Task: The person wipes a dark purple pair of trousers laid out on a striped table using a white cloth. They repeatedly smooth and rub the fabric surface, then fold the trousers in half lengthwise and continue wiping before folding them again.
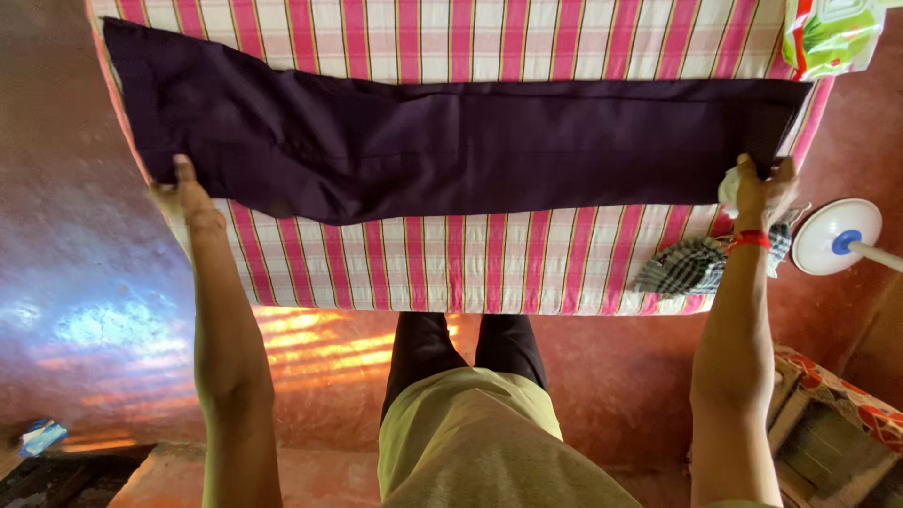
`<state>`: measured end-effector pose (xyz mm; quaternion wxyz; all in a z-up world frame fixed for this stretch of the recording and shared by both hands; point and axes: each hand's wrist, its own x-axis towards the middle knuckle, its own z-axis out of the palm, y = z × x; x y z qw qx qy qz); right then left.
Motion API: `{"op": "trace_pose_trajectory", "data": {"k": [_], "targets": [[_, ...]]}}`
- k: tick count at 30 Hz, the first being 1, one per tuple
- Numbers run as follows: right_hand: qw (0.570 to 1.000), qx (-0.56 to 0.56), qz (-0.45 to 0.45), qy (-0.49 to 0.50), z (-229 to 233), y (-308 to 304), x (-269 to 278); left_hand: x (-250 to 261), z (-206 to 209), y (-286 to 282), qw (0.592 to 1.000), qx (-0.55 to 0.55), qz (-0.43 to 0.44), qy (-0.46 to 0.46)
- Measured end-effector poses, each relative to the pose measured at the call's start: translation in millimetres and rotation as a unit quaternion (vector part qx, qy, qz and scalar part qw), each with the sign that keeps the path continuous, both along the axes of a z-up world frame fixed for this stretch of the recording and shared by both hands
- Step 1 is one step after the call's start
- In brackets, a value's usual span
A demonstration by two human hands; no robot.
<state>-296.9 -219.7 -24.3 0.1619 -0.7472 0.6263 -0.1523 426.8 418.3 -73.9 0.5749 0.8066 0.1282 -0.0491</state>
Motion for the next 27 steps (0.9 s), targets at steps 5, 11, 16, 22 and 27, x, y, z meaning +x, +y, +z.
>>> {"op": "trace_pose_trajectory", "data": {"k": [5,11,16,22,27], "targets": [[0.997,-0.057,-0.022,0.053,10.1,-7.7,-3.0,0.0,16.1,36.6,0.950,0.185,-0.032,-0.249],[0.980,-0.187,-0.044,0.058,26.9,16.4,18.9,-38.6,25.9,43.0,0.843,0.419,-0.111,-0.319],[0.988,-0.069,0.035,-0.133,61.8,133.9,146.4,-173.3,58.4,-56.7,0.910,0.073,-0.356,-0.201],[0.903,0.162,0.304,-0.258,172.6,361.2,347.4,-319.8,117.1,-178.8,0.815,-0.046,-0.575,-0.054],[0.770,0.419,0.354,-0.325,225.6,434.9,374.9,-244.3,108.3,-61.7,0.909,0.058,-0.413,-0.023]]}}
